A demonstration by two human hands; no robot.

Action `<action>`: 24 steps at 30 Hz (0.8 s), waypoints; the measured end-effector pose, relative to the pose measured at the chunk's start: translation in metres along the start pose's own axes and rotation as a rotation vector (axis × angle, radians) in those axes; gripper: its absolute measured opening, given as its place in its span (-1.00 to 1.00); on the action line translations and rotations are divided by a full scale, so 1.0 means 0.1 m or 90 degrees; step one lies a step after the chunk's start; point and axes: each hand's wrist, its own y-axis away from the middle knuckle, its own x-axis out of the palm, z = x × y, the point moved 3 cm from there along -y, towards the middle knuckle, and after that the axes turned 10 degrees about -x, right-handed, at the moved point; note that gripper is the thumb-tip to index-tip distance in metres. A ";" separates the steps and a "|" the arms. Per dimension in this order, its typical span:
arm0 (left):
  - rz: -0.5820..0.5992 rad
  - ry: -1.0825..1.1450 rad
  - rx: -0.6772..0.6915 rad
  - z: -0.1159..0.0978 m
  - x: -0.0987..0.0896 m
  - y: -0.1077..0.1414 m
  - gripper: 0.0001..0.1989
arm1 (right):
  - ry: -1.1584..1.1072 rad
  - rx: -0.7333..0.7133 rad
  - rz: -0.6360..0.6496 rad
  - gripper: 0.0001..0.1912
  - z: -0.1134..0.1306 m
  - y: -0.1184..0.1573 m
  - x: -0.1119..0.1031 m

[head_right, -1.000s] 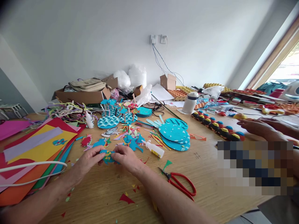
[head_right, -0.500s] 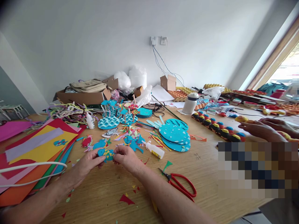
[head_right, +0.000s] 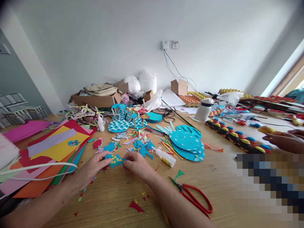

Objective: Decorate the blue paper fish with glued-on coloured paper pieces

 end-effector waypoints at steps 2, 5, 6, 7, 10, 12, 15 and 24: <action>-0.001 -0.007 0.000 0.03 -0.01 0.00 -0.78 | 0.027 -0.006 0.022 -0.96 0.00 0.00 0.02; -0.007 0.001 -0.013 0.06 -0.04 0.02 -0.77 | 0.031 -0.012 0.035 -0.90 0.02 0.00 0.06; -0.007 0.007 -0.019 0.06 -0.05 0.04 -0.75 | 0.026 -0.010 0.036 -0.88 0.03 -0.01 0.07; -0.005 0.015 -0.025 0.06 -0.07 0.06 -0.74 | 0.021 -0.003 0.036 -0.87 0.04 -0.01 0.07; 0.041 0.021 -0.040 0.07 -0.08 0.16 -0.71 | 0.027 0.039 0.044 -0.88 0.10 -0.05 0.04; 0.096 -0.032 -0.039 0.09 -0.04 0.23 -0.76 | 0.056 0.052 0.034 -0.89 0.18 -0.12 -0.01; 0.118 -0.211 0.029 0.07 0.07 0.30 -0.91 | 0.115 0.011 0.012 -0.91 0.37 -0.32 -0.03; 0.153 -0.450 0.329 -0.03 0.69 0.24 -0.86 | 0.145 -0.024 0.048 -0.87 0.39 -1.40 0.74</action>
